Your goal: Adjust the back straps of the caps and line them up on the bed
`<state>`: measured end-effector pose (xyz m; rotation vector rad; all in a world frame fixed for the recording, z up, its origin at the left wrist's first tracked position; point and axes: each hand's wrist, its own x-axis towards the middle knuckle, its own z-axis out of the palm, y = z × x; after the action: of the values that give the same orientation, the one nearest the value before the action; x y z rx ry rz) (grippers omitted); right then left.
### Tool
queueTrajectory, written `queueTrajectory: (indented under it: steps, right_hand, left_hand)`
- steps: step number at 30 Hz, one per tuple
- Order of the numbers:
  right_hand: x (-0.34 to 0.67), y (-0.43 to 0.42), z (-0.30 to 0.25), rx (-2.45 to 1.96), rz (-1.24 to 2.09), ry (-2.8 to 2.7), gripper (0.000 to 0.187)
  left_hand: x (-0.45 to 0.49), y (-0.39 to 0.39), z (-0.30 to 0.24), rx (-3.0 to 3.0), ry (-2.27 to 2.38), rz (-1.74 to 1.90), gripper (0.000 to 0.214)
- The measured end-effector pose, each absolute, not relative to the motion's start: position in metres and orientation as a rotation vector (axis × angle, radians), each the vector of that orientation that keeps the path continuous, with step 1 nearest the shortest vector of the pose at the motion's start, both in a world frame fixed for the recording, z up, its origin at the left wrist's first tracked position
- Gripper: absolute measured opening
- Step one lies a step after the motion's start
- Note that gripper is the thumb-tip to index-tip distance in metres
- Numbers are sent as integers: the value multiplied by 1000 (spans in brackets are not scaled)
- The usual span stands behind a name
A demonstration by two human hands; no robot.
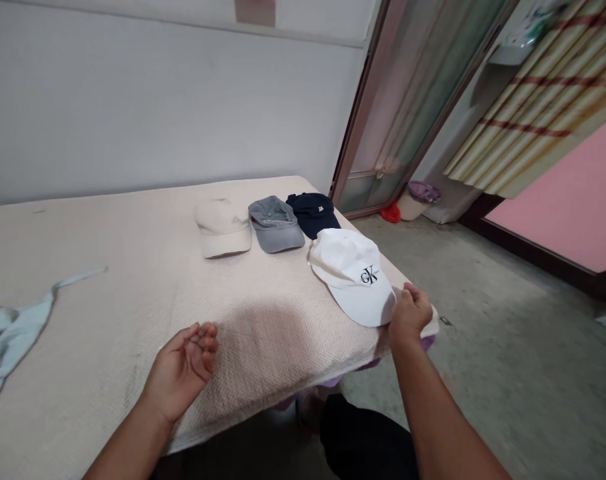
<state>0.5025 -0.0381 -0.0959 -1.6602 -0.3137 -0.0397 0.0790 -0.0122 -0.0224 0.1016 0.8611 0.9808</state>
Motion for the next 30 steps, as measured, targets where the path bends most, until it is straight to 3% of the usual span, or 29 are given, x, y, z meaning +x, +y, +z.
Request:
queueTrajectory:
  steps: [8,12,19,24,30]
  right_hand:
    - [442,-46,-41,-1486,-200,-600,21]
    - [363,-45,-25,-1411,87,-894,14]
    - [254,-48,-32,-1260,619,-1592,19]
    - [217,-38,-47,-1306,750,-1693,17]
    - [171,-29,-61,-1279,820,-1843,18]
  left_hand:
    - [64,-10,-20,40,892,1104,17]
    - [53,-8,-16,6,912,1199,19]
    - [5,-7,-3,76,969,1452,21]
    - [-59,-13,6,123,1029,1677,18]
    - [-162,-28,8,284,1507,1836,7]
